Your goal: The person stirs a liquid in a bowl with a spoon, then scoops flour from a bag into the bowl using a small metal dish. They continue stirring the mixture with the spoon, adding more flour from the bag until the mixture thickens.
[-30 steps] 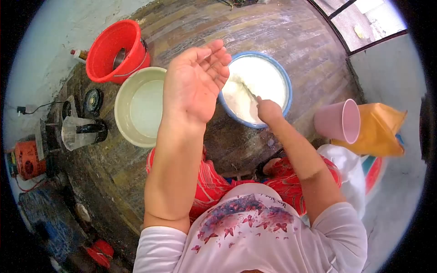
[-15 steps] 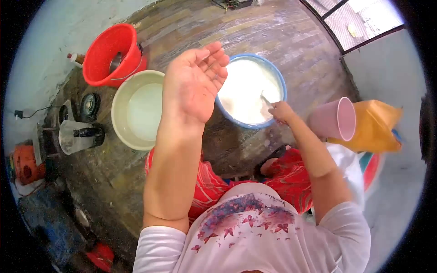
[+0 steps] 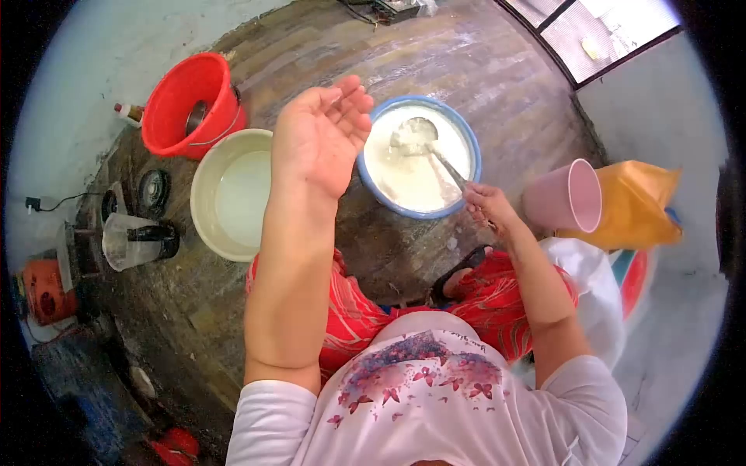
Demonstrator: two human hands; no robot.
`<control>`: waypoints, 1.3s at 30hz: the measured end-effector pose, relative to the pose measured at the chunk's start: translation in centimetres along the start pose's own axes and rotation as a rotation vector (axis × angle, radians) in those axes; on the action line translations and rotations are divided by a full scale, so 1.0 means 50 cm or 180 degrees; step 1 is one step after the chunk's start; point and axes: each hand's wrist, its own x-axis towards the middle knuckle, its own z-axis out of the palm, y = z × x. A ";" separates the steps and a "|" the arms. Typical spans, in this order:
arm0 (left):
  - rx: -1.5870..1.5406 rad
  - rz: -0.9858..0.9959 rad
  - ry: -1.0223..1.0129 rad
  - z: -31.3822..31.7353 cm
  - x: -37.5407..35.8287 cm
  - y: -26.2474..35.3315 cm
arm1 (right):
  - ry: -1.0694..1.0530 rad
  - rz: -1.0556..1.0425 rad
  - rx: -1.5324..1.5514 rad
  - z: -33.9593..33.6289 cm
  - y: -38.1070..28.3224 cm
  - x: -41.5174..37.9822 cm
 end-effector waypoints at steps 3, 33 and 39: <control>-0.0012 -0.0010 0.0006 -0.002 -0.001 0.004 | 0.0425 -0.0546 -0.1309 -0.035 0.012 0.045; -0.0141 -0.0051 -0.0072 -0.005 0.003 0.001 | -0.0054 -0.0050 0.0168 0.076 0.029 0.052; -0.0150 -0.0070 -0.0088 -0.012 0.006 0.006 | 0.0250 -0.0381 -0.1384 0.087 0.048 0.044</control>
